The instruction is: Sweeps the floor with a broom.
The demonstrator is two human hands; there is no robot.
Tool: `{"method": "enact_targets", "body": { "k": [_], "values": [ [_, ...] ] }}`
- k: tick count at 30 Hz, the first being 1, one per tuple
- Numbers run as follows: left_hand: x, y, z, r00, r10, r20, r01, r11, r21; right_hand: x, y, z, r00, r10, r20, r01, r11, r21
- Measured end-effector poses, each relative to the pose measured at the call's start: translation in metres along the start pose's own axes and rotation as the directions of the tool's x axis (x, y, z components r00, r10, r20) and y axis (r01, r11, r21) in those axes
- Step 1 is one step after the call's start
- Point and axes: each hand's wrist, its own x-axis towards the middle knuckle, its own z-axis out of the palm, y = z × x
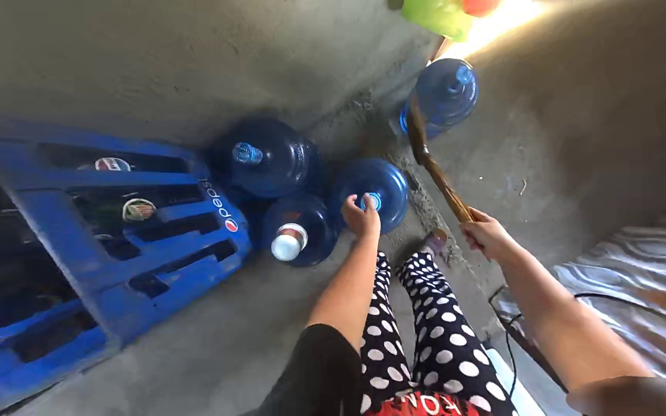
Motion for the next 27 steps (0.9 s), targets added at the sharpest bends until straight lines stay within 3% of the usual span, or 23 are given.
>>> {"method": "enact_targets", "body": {
  "k": [2,4,6,10,13,15,18,22,25,27],
  "values": [
    [0.032,0.014,0.016,0.980,-0.187,0.066,0.193,0.977,-0.092,0.016,-0.042,0.021,0.996,-0.090,0.001,0.089,0.986,-0.140],
    [0.050,0.029,0.014,0.934,-0.329,0.139,0.327,0.944,0.039,0.032,-0.082,0.044,0.988,-0.138,0.064,0.151,0.945,-0.291],
    [0.055,0.039,0.007,0.899,-0.426,0.103,0.411,0.901,0.140,0.046,-0.121,0.069,0.984,-0.092,0.154,0.140,0.930,-0.339],
    [0.065,0.050,0.019,0.913,-0.380,-0.149,0.402,0.899,0.172,0.115,-0.189,0.115,0.929,0.089,0.360,0.043,0.939,-0.343],
    [0.064,0.047,0.023,0.885,-0.447,-0.132,0.466,0.854,0.231,0.183,-0.207,0.149,0.928,0.161,0.335,-0.031,0.931,-0.363],
    [0.064,0.047,0.021,0.886,-0.433,-0.165,0.460,0.862,0.213,0.206,-0.211,0.151,0.936,0.160,0.313,-0.083,0.966,-0.245],
    [0.061,0.042,0.033,0.889,-0.294,-0.350,0.370,0.913,0.172,0.197,-0.186,0.099,0.953,0.122,0.279,-0.101,0.991,-0.088],
    [0.062,0.048,0.031,0.880,-0.363,-0.306,0.431,0.882,0.192,0.141,-0.145,0.036,0.968,0.174,0.180,-0.181,0.983,0.024],
    [0.063,0.051,0.030,0.876,-0.368,-0.310,0.434,0.883,0.178,0.083,-0.153,0.023,0.942,0.206,0.265,-0.210,0.978,-0.016],
    [0.059,0.046,0.034,0.879,-0.340,-0.334,0.412,0.895,0.174,0.072,-0.164,0.029,0.903,0.226,0.365,-0.191,0.973,-0.131]
  ]
}}
